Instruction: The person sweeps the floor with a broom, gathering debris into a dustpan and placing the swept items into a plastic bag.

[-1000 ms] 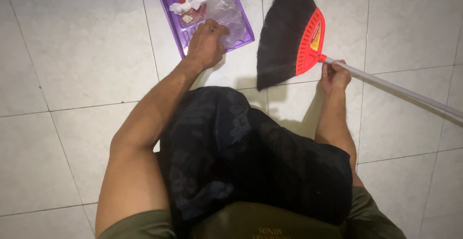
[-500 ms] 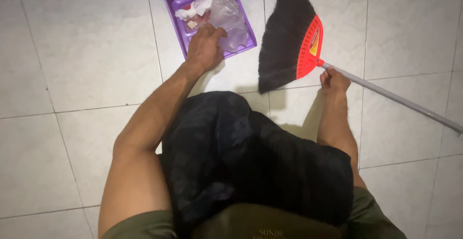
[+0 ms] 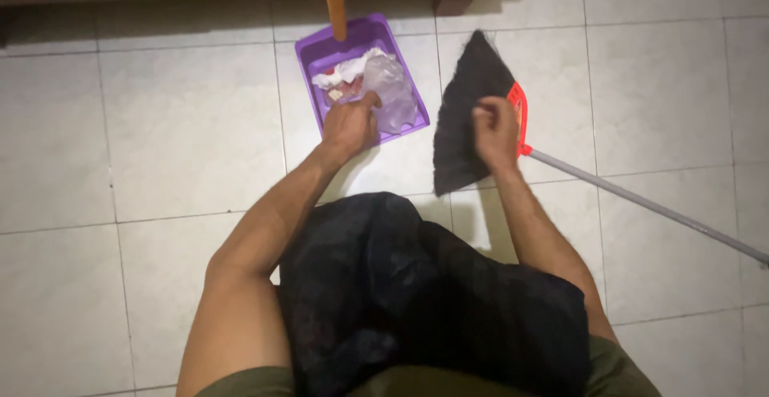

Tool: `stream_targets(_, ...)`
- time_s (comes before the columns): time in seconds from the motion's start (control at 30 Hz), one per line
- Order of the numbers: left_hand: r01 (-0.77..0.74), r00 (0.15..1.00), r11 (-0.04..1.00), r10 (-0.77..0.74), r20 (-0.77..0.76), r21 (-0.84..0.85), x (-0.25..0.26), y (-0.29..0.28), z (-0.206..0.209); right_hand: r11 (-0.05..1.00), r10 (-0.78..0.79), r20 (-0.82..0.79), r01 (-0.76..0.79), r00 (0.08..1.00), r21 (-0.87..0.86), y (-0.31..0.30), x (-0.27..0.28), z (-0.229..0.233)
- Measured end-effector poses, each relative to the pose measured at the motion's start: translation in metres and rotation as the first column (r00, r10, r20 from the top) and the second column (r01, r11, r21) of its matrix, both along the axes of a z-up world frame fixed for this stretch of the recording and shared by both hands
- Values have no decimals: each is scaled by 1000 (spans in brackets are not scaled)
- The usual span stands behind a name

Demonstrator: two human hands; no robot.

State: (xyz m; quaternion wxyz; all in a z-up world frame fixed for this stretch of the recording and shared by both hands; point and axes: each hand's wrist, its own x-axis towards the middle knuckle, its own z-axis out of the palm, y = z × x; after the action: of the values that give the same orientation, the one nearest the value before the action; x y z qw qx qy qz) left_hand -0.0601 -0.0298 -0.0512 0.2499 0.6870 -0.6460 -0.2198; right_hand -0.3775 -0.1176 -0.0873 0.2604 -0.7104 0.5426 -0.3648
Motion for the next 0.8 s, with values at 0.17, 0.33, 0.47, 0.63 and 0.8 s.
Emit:
stream_targets(0.17,39,991,892,23,131,-451,-2,0,3,837,341,-271,-422,900,-349,24,87,89)
stream_targets(0.33,42,978,985,-75,-192,-166,0,4,16,899,420,-290,-439,860,-1,30,121,132)
stream_targets(0.47,-7,999,998,3,-50,-64,0,4,17,885,466,-464,-390,754,255,23,131,139)
stream_targets(0.63,51,990,983,-26,139,-179,13,-11,6,770,572,-429,-638,700,-14,15,136,143)
stream_targets(0.8,-61,998,981,59,-20,-186,14,-6,39,703,580,-509,-707,636,-82,8,148,168)
